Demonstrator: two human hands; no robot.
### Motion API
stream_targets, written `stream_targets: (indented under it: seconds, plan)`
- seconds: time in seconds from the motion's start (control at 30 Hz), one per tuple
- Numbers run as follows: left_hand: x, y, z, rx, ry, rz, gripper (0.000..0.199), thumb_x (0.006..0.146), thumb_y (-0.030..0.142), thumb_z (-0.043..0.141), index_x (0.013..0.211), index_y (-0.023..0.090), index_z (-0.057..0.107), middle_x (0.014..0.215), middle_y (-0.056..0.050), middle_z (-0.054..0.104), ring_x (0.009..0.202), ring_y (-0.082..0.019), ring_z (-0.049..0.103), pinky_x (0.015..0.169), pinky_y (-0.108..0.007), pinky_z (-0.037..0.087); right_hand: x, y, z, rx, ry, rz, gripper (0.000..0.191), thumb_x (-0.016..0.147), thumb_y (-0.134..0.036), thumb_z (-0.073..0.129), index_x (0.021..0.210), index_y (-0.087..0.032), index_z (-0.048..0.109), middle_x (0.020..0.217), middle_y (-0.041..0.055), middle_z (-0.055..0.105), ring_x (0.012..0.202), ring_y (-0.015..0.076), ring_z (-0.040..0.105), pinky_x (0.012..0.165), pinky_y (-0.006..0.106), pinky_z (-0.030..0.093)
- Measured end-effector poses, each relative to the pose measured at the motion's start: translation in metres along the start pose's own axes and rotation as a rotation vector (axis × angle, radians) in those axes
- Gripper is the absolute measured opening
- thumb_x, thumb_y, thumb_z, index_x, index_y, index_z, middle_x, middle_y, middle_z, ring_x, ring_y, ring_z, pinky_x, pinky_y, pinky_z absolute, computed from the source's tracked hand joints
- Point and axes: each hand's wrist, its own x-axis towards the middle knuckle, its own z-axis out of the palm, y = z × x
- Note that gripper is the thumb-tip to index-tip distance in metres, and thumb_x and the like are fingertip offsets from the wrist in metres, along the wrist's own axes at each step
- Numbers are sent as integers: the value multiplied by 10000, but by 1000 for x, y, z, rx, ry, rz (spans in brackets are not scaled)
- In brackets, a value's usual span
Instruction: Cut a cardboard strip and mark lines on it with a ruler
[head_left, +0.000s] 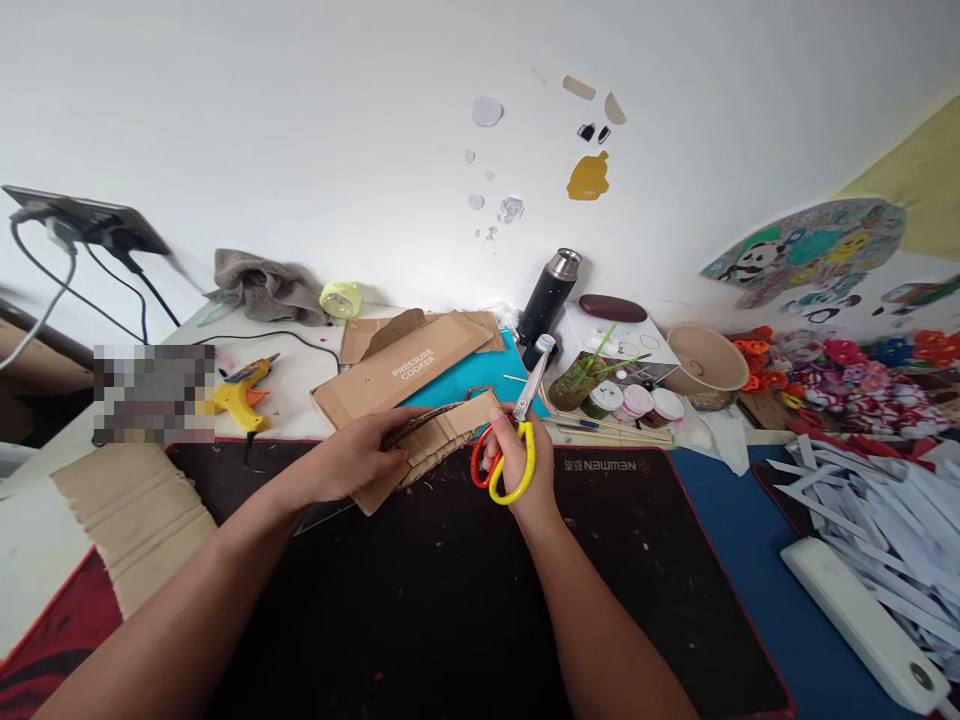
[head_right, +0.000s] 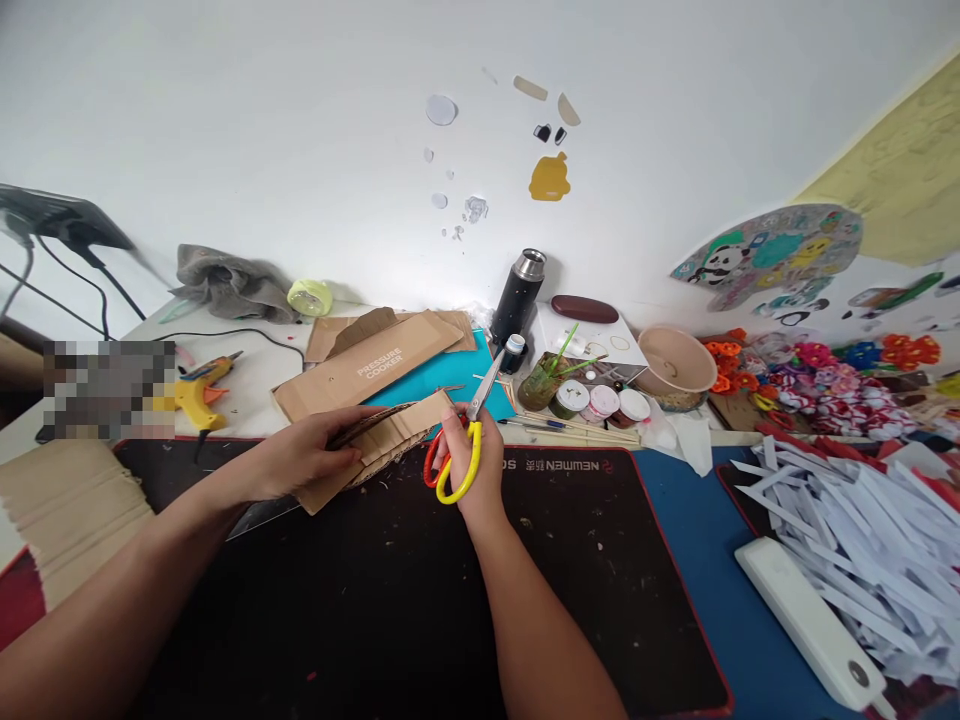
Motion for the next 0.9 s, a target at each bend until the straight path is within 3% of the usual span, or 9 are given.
stream_targets:
  seconds: [0.23, 0.43, 0.6, 0.9]
  plan:
    - [-3, 0, 8, 219, 232, 93, 633, 955, 312, 491, 1569, 259, 639, 1510, -46, 736, 1335, -298, 731, 1153, -413, 573, -7, -7, 2, -71, -23, 25, 472, 890, -625, 811, 1018, -232, 581, 508, -95, 581, 394, 126, 551, 397, 206, 452]
    - [-2, -4, 7, 380, 332, 207, 535, 1058, 326, 445, 1549, 231, 632, 1459, -93, 762, 1302, -291, 745, 1117, -440, 602, -6, -7, 3, -90, -30, 45, 482, 860, -641, 818, 990, -236, 591, 498, -95, 566, 387, 134, 543, 389, 217, 445]
    - [-3, -1, 7, 373, 326, 184, 540, 1040, 301, 430, 1526, 215, 650, 1451, -99, 765, 1326, -290, 732, 1136, -440, 592, -7, -6, 4, -88, -34, 35, 494, 858, -666, 814, 971, -232, 607, 496, -93, 565, 388, 133, 546, 385, 214, 442]
    - [-7, 9, -2, 53, 194, -20, 701, 882, 460, 600, 1552, 263, 662, 1560, -22, 700, 1433, -350, 655, 1273, -466, 471, -8, -7, 5, -35, -17, 3, 533, 869, -705, 823, 968, -224, 617, 495, -90, 563, 383, 126, 540, 391, 213, 435]
